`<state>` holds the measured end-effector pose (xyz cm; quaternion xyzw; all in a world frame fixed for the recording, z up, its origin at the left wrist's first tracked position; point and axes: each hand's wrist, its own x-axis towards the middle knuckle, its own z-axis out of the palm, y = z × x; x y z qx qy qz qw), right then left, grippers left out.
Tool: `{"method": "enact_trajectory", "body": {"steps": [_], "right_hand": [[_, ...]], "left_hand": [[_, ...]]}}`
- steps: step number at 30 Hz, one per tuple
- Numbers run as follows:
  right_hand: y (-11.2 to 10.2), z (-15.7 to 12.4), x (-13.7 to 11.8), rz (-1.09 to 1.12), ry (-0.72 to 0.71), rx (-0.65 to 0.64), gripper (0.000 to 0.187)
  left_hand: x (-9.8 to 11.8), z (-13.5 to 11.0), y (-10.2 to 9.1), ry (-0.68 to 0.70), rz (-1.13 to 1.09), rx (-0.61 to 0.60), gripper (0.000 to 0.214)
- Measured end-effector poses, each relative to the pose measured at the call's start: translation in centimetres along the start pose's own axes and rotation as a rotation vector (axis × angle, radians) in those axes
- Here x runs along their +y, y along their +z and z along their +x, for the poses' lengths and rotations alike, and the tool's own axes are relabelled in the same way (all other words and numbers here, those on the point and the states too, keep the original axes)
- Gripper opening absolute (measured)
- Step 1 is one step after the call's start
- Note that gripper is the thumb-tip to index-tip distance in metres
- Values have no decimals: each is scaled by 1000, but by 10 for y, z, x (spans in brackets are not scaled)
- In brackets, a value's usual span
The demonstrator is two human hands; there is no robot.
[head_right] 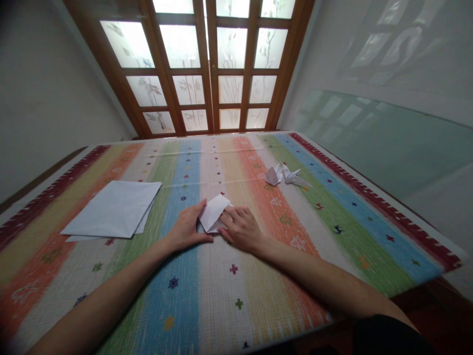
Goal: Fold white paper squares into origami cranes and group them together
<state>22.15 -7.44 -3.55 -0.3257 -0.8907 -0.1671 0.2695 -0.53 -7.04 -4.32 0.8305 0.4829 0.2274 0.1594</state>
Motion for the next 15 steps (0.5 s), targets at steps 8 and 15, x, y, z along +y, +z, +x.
{"method": "enact_trajectory", "body": {"steps": [8,15], "right_hand": [[2,5,3,40,-9,-126,25],[7,-1,4,-21,18,74,26]], "left_hand": [[1,0,0,51,37,10,108],[1,0,0,32,40,-18,110]]}}
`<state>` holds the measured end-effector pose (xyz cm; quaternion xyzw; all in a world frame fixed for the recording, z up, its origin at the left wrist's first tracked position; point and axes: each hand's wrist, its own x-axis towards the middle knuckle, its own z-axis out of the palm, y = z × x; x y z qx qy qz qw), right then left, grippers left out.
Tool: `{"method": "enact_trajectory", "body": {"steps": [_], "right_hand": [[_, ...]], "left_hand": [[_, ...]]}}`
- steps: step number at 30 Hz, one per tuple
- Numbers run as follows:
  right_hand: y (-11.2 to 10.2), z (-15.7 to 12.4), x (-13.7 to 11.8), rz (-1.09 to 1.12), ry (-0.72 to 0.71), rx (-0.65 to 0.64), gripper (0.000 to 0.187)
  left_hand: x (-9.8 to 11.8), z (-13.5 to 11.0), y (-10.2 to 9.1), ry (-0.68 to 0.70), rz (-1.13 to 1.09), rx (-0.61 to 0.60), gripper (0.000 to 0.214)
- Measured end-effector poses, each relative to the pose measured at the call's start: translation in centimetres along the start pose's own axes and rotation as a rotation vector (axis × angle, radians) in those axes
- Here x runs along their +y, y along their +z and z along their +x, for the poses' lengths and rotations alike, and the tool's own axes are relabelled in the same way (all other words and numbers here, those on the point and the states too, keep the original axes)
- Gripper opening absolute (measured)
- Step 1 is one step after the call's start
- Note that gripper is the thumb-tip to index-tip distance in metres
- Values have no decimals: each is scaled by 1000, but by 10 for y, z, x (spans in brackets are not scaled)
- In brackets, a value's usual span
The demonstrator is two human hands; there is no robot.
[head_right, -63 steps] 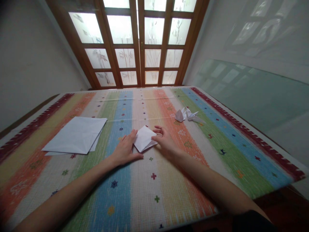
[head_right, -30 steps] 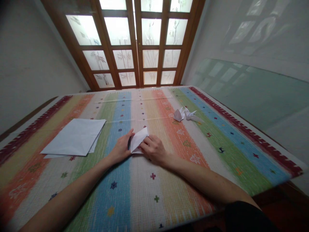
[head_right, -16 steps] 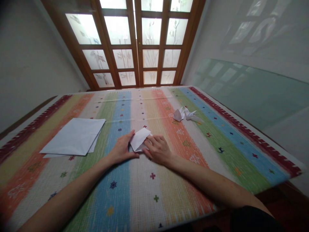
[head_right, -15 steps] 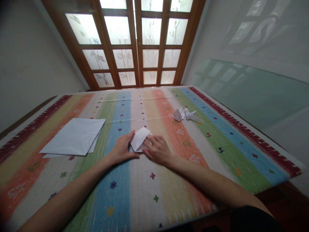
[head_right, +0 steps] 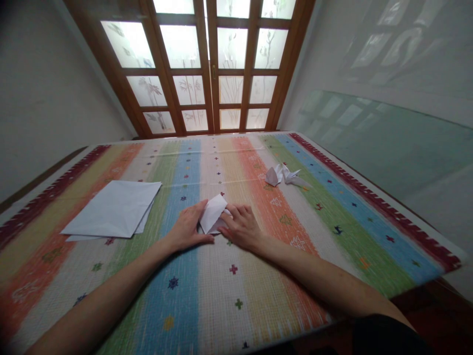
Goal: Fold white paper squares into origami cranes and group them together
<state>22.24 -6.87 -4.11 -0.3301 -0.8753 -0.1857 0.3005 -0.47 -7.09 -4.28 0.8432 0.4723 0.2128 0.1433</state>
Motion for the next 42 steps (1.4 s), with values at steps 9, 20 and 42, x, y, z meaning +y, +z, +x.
{"method": "enact_trajectory", "body": {"steps": [9,20,42], "right_hand": [[14,3,9,335,-68,-326,20],[2,13,15,690,25,-441,44],[-5,3,6,502,334,-368,10]], "left_hand": [[1,-1,0,-7,19,-11,113],[8,17,4,-91,26,58,99],[13,18,11,-154,52,108,71]]}}
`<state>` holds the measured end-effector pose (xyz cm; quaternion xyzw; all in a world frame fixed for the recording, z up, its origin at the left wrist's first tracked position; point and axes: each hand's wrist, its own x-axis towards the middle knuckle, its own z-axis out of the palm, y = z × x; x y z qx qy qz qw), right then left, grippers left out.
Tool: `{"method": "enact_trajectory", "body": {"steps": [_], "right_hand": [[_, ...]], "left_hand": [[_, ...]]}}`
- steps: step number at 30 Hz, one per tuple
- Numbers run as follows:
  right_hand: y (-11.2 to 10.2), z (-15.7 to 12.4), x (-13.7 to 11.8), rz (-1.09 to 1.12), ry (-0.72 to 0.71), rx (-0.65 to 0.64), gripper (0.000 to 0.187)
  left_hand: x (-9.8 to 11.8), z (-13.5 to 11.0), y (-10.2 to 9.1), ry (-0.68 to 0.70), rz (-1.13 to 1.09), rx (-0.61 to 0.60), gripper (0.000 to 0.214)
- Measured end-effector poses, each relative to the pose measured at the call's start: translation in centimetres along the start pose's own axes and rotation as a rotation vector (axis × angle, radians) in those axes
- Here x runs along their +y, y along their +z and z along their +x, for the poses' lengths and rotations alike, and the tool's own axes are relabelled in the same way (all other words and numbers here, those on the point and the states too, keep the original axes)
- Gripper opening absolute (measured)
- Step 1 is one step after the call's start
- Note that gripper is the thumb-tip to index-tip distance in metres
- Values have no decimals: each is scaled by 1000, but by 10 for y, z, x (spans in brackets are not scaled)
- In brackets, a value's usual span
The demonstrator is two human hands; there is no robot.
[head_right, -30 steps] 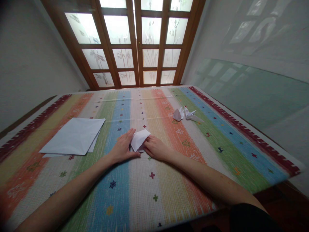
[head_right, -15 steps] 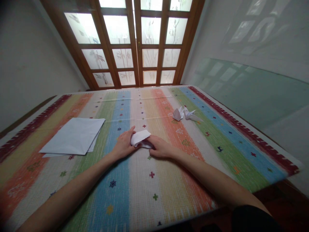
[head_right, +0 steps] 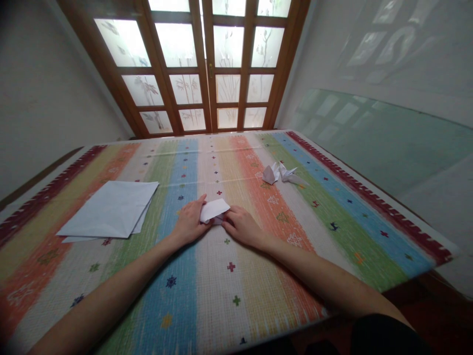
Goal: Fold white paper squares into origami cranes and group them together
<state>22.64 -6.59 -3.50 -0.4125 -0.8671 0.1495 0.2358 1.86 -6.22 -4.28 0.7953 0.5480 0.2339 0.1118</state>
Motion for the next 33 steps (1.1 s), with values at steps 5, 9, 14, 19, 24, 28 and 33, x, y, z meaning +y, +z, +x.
{"method": "enact_trajectory", "body": {"steps": [5,9,14,19,24,28,33], "right_hand": [[5,3,-4,-75,79,14,10],[6,7,-4,-116,133,-8,12],[6,11,-3,-178,145,-44,15],[5,11,-3,-244,94,-61,21],[3,13,-3,-289,81,-94,19],[2,16,-4,-291,112,-107,17],[3,17,-3,-279,109,-102,20]], "left_hand": [[1,-1,0,0,23,1,70],[2,-2,0,0,40,-11,68],[1,-2,1,-2,39,-22,70],[0,-3,1,9,47,-24,75],[3,-3,-1,16,49,-39,66],[5,-4,-2,5,81,-57,64],[6,-6,-1,14,124,-62,64]]}}
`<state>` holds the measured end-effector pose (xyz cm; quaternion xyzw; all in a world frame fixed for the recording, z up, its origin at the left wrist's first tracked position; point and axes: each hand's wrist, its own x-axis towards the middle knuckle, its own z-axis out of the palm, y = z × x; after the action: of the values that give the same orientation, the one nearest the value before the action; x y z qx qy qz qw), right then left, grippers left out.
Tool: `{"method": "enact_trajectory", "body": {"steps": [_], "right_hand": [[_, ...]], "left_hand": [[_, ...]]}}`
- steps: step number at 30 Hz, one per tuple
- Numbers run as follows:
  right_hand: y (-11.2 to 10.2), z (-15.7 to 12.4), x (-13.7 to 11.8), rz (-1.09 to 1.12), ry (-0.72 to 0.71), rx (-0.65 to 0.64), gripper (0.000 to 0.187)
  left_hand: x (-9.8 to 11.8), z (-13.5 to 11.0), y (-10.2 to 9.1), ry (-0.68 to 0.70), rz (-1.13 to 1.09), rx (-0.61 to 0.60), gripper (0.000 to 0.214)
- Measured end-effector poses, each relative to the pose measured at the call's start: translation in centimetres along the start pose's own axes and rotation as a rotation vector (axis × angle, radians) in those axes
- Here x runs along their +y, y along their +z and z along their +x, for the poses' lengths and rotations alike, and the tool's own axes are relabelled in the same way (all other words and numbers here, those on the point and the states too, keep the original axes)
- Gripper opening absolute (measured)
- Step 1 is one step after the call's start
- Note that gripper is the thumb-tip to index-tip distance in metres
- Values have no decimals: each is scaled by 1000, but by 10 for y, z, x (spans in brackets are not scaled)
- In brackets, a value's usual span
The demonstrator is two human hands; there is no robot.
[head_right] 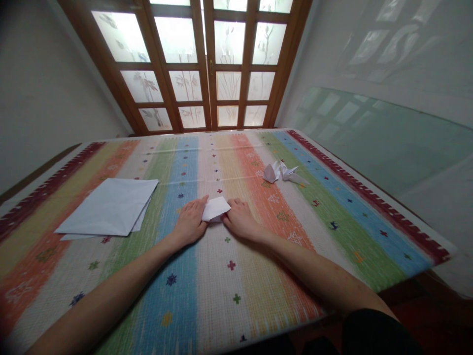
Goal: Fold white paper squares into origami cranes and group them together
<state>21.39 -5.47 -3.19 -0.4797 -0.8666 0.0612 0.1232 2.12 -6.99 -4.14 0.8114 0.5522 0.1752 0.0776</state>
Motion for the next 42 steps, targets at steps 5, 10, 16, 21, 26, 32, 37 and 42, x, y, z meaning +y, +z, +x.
{"method": "enact_trajectory", "body": {"steps": [5,10,16,21,26,32,37,42], "right_hand": [[2,1,2,24,15,7,18],[1,-6,6,60,92,7,15],[-3,-22,14,101,220,64,17],[-2,-31,21,186,181,137,11],[-4,-32,15,196,-29,240,12],[-1,-31,-5,131,-335,100,22],[3,-25,-10,92,-353,97,22],[2,-15,-10,87,-332,79,20]], "left_hand": [[1,0,0,3,32,-11,66],[2,-1,-2,-12,73,-45,65],[2,-1,-2,-29,83,-40,66],[2,0,-2,-28,64,-38,67],[1,-1,-1,-31,56,-27,68],[-1,-1,1,-10,15,0,68],[-9,2,-4,41,-149,-12,88],[-24,11,-16,99,-369,-119,87]]}}
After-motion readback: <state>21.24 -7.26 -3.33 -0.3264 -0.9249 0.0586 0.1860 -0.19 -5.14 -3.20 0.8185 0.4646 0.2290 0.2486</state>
